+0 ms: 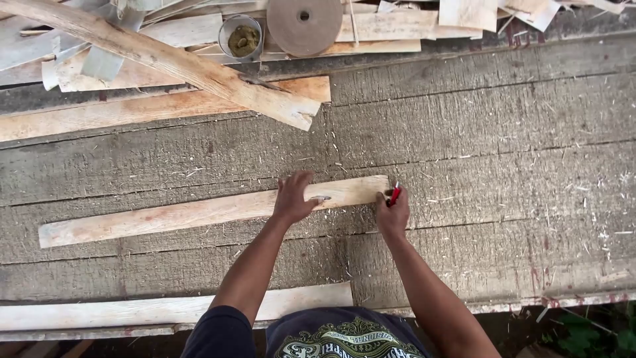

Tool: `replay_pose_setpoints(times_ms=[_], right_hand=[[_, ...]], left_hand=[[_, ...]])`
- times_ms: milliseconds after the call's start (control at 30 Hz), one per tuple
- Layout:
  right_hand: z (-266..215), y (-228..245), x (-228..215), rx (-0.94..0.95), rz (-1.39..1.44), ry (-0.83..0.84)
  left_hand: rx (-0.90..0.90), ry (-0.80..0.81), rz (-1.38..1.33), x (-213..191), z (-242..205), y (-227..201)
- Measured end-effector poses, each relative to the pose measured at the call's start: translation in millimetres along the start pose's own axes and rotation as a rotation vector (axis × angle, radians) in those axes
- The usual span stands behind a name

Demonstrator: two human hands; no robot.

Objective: The person uses a red utility knife to shave thin strips from several wooden planks on a workbench. They repeatedly position each plank, draw the knife along its length to remove shavings, and set the pieces aside. The workbench is cluttered with wood scraps, a sanding disc, and a small container.

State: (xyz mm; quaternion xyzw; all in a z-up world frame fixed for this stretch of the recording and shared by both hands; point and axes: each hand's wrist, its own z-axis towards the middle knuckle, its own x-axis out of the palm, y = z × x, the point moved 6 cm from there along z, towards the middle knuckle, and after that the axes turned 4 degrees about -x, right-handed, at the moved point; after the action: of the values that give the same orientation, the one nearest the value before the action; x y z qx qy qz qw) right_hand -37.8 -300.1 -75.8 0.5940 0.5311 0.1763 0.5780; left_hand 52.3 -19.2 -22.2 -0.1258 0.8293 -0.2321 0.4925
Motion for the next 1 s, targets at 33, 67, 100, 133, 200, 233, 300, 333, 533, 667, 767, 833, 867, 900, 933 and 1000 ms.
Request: replay_pose_setpoints(times_ms=[33, 67, 100, 133, 200, 233, 300, 333, 533, 667, 767, 833, 867, 900, 933, 1000], right_hand=[[5.8, 15.9, 5.3, -0.008, -0.002, 0.001], [11.0, 30.9, 14.6, 0.006, 0.109, 0.059], [16.2, 47.3, 25.0, 0.018, 0.220, 0.118], [22.7, 61.1, 37.1, 0.008, 0.219, 0.122], [37.6, 95.4, 64.6, -0.058, 0.439, 0.182], [41.2, 121.9, 72.0, -0.071, 0.439, 0.185], [45.3, 173.9, 91.8, -0.073, 0.484, 0.279], [48.8, 189.4, 99.9, -0.083, 0.485, 0.282], [61.4, 242.8, 138.6, -0.051, 0.481, 0.361], [76.0, 261.3, 146.3, -0.152, 0.512, 0.309], [84.8, 267.6, 151.3, -0.189, 0.517, 0.303], [81.8, 273.5, 151.1, -0.211, 0.509, 0.309], [77.7, 279.0, 149.5, -0.227, 0.510, 0.311], [71.8, 282.9, 148.2, -0.240, 0.509, 0.315], [71.4, 280.6, 151.5, -0.242, 0.506, 0.322], [71.3, 277.5, 157.8, -0.241, 0.526, 0.330]], left_hand=[[0.001, -0.007, -0.004, 10.2, 21.9, 12.7], [-0.065, -0.174, -0.315, 10.0, 43.1, 31.0], [-0.129, -0.342, -0.626, 10.8, 62.6, 52.5], [-0.127, -0.351, -0.631, -16.3, 54.4, 26.8], [-0.145, -0.519, -1.233, -73.8, 35.3, -14.2], [-0.136, -0.528, -1.237, -79.5, 47.1, -12.3], [-0.182, -0.460, -1.460, -82.4, 72.7, -6.7], [-0.173, -0.467, -1.463, -87.8, 77.3, -7.8], [-0.173, -0.464, -1.435, -104.1, 111.2, -6.3], [-0.117, -0.551, -1.493, -123.6, 125.9, -14.6], [-0.095, -0.581, -1.519, -121.1, 151.1, -2.3], [-0.087, -0.597, -1.524, -122.0, 157.4, 0.2], [-0.074, -0.604, -1.540, -126.8, 155.3, -4.3], [-0.065, -0.611, -1.555, -130.1, 151.1, -7.5], [-0.067, -0.619, -1.559, -133.8, 147.6, -6.5], [-0.069, -0.652, -1.570, -143.3, 140.7, -4.2]])
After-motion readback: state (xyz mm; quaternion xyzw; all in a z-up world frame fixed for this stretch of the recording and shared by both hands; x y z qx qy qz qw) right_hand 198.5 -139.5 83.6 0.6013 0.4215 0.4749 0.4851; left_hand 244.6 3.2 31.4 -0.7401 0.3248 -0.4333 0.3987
